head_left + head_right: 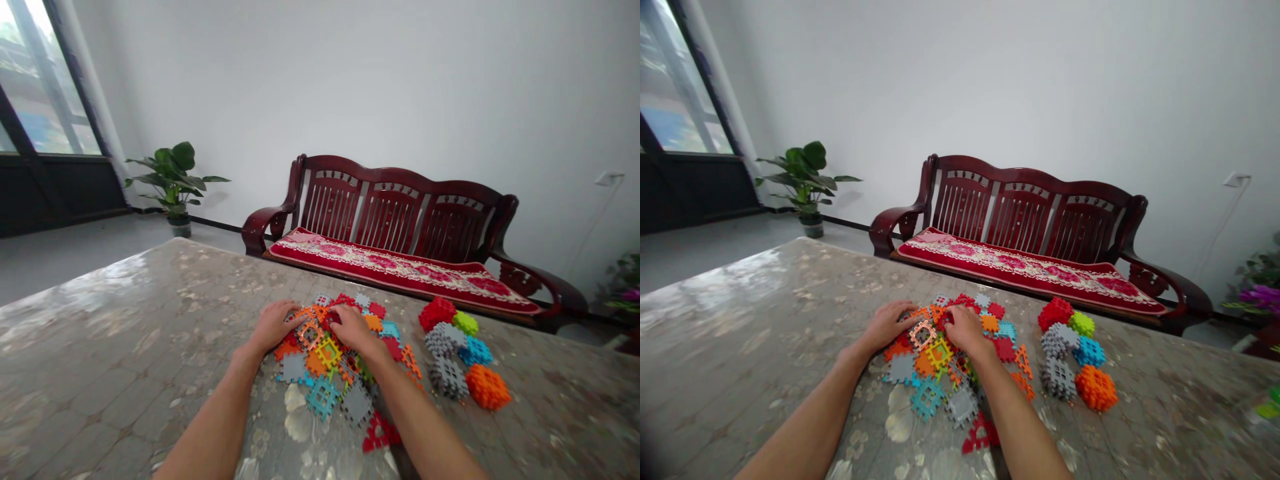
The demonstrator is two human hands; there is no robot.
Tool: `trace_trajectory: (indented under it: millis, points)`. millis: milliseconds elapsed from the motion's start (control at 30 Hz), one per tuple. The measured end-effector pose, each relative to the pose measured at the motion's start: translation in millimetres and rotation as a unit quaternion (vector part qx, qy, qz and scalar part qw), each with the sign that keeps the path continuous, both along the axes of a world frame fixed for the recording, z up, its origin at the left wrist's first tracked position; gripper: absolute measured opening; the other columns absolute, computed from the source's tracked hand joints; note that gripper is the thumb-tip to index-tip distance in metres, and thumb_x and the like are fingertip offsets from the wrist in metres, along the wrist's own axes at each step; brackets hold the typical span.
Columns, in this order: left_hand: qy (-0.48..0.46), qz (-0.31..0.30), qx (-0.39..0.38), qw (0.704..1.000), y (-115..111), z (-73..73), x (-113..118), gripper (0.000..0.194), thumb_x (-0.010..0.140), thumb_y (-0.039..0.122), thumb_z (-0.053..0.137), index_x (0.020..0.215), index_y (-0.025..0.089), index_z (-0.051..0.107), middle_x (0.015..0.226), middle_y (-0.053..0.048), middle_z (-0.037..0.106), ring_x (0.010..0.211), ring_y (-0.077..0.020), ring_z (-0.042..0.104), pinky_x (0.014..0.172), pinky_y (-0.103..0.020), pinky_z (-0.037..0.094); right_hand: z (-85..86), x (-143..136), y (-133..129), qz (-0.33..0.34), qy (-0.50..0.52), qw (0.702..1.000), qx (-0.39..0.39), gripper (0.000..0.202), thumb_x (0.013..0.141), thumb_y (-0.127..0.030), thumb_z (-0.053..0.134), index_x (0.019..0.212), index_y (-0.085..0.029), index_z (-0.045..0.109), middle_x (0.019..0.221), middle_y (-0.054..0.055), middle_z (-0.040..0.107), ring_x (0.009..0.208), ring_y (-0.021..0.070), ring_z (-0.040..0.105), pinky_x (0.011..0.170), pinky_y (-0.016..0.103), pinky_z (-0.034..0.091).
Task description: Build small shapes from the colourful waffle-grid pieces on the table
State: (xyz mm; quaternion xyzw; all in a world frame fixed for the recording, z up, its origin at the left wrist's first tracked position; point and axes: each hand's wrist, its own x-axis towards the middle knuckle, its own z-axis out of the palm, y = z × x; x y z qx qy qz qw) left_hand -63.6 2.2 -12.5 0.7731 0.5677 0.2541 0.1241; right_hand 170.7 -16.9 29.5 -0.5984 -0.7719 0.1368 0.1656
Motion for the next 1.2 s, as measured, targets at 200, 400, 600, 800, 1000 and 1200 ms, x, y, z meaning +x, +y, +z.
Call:
trace_trajectory:
  millis: [200,400,600,800,1000,1200]
  points:
    - [-0.047,0.002,-0.008,0.999,7.5,-3.2,-3.4,0.022,0.087,0.035,0.060,0.098,0.022,0.074,0.109,-0.006,0.075,0.103,-0.0217,0.066,0.097,-0.032,0.045,-2.3,1.0,5.6,-0.007,-0.012,1.000,-0.005,0.047,0.078,-0.019,0.066,0.124,-0.022,0.063,0.124,0.008,0.066,0.119,0.0239,0.055,0.102,0.034,0.038]
    - [-0.071,0.018,-0.016,0.997,9.0,-4.3,-3.1,0.021,0.086,0.030,0.057,0.094,0.022,0.075,0.103,-0.004,0.076,0.099,-0.0202,0.067,0.091,-0.029,0.047,7.5,8.0,4.5,-0.020,-0.001,1.000,-0.006,0.043,0.072,-0.013,0.070,0.114,-0.021,0.069,0.112,0.007,0.067,0.105,0.0215,0.061,0.089,0.029,0.044]
    - [-0.057,0.008,-0.018,0.998,7.7,-1.6,-3.2,0.023,0.087,0.029,0.054,0.095,0.022,0.075,0.102,-0.005,0.076,0.097,-0.0207,0.067,0.087,-0.029,0.046,13.4,29.4,-15.6,-0.038,0.058,0.993,0.094,0.027,0.079,-0.010,0.055,0.093,-0.024,0.073,0.095,0.003,0.067,0.090,0.0175,0.062,0.082,0.027,0.046]
    - [-0.056,0.015,-0.016,0.998,9.5,-4.9,-4.3,0.025,0.089,0.032,0.052,0.097,0.021,0.074,0.105,-0.006,0.076,0.100,-0.0212,0.066,0.090,-0.030,0.045,1.6,69.8,-39.1,0.027,0.068,0.996,0.059,0.049,0.065,0.000,0.049,0.102,-0.023,0.071,0.102,0.003,0.068,0.097,0.0182,0.063,0.089,0.029,0.047]
    - [-0.056,0.014,-0.017,0.998,9.1,-3.6,-4.3,0.026,0.088,0.033,0.052,0.096,0.022,0.074,0.103,-0.005,0.076,0.098,-0.0213,0.066,0.089,-0.029,0.046,-0.6,74.8,-37.2,-0.011,0.121,0.992,0.027,0.045,0.070,-0.011,0.058,0.112,-0.022,0.069,0.115,0.005,0.070,0.111,0.0234,0.062,0.101,0.039,0.046]
    - [-0.059,0.009,-0.020,0.998,8.9,-2.4,-4.8,0.027,0.088,0.034,0.051,0.096,0.021,0.074,0.103,-0.006,0.076,0.098,-0.0219,0.067,0.089,-0.031,0.046,5.2,66.4,-7.3,0.075,0.106,0.989,-0.076,0.065,0.067,-0.023,0.071,0.131,-0.019,0.061,0.138,0.010,0.061,0.128,0.0292,0.054,0.112,0.045,0.038]
